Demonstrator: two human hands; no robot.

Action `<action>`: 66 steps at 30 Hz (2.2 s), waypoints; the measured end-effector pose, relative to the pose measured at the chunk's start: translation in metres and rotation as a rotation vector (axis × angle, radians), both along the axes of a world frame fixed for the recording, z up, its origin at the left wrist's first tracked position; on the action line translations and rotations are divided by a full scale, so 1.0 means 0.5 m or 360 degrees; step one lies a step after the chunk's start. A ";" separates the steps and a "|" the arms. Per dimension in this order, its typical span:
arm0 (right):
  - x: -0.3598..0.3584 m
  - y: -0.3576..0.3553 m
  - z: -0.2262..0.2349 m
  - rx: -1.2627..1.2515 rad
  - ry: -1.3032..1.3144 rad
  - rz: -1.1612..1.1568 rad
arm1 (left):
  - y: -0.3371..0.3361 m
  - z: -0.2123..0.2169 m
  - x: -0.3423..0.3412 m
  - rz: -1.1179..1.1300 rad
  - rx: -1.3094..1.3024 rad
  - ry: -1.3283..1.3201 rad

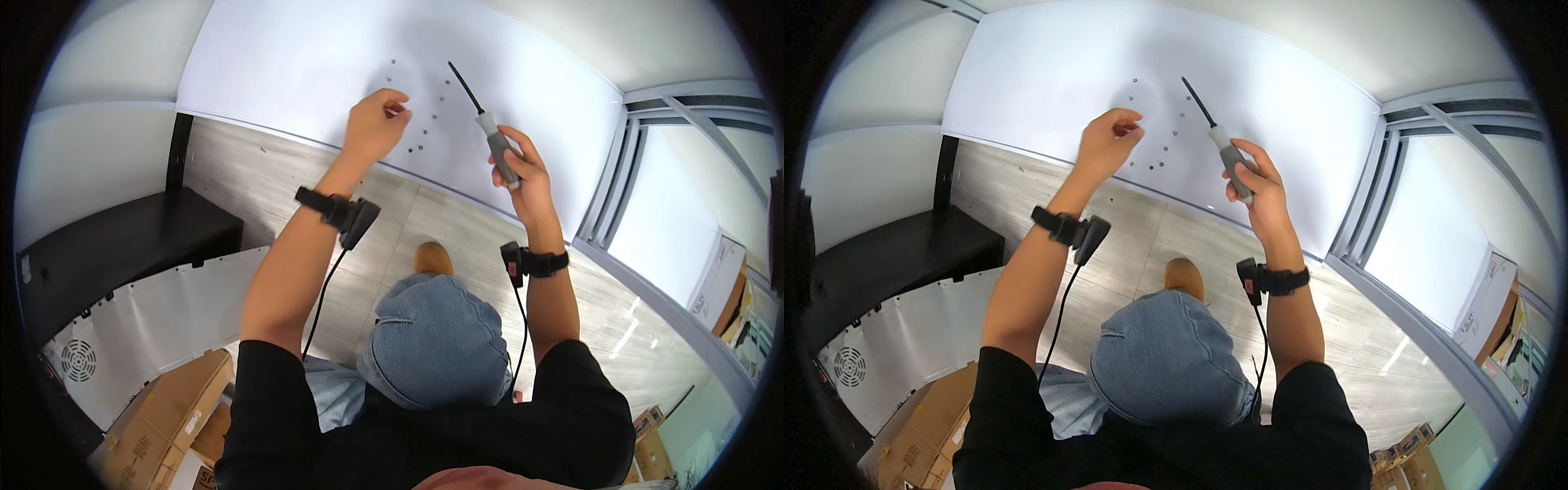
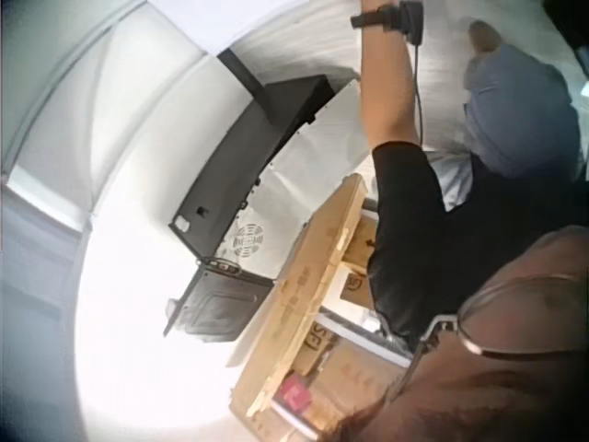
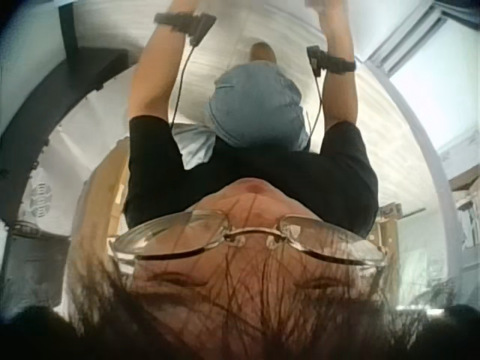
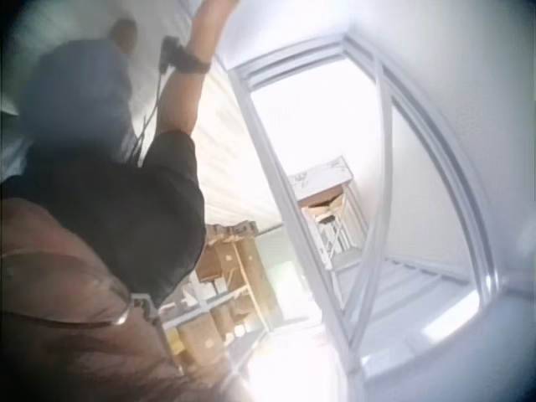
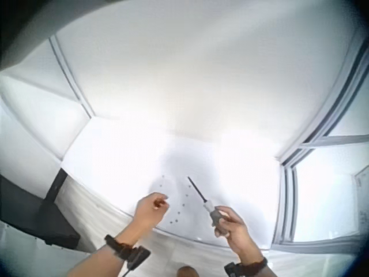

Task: The person uses a screwdriver to remove screws from the back panel of a beige and black electronic device, then detaches the panel to expose the internal components. The person continues to remove additional screws from the device's chassis.

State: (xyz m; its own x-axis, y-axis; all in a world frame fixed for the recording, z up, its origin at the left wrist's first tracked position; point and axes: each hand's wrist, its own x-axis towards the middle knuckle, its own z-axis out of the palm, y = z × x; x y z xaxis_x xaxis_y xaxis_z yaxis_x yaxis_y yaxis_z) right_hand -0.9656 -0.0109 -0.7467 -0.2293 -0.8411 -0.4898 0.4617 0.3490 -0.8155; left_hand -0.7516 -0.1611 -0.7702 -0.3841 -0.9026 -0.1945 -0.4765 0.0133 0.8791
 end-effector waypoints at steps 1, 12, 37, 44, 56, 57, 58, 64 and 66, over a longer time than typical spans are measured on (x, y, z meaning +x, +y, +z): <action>-0.011 0.002 -0.013 0.0019 0.0008 -0.0027 | -0.017 -0.023 -0.027 -0.0037 -0.0081 -0.0091; -0.051 0.014 -0.059 0.0152 0.0060 -0.0255 | -0.075 -0.112 -0.189 -0.0108 -0.0359 -0.0668; 0.223 -0.136 0.048 -0.0175 0.0248 0.1175 | 0.097 0.060 0.342 0.1266 0.0998 0.1635; 0.418 -0.166 0.105 -0.0303 0.0362 0.1684 | 0.230 0.094 0.536 0.1524 0.0679 0.1745; 0.641 -0.207 0.270 -0.0835 0.0720 0.2196 | 0.322 0.220 0.718 0.1842 0.0357 0.1636; 0.653 -0.211 0.295 -0.0900 0.0748 0.2211 | 0.324 0.242 0.726 0.1841 0.0340 0.1627; 0.669 -0.214 0.325 -0.0979 0.0814 0.2225 | 0.326 0.267 0.740 0.1839 0.0327 0.1613; 0.728 -0.196 0.477 -0.1482 0.1092 0.2108 | 0.329 0.383 0.801 0.1712 0.0229 0.1610; 0.741 -0.189 0.519 -0.1445 0.1183 0.2134 | 0.326 0.415 0.818 0.1663 0.0204 0.1571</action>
State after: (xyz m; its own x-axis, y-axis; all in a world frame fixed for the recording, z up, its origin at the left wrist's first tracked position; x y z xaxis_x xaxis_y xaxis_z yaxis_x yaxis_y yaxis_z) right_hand -0.5953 -0.1053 -0.4873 0.8385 -0.5408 0.0669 -0.2528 -0.4948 -0.8314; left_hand -0.3426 0.0021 -0.5628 0.4060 -0.8464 -0.3446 0.5730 -0.0579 0.8175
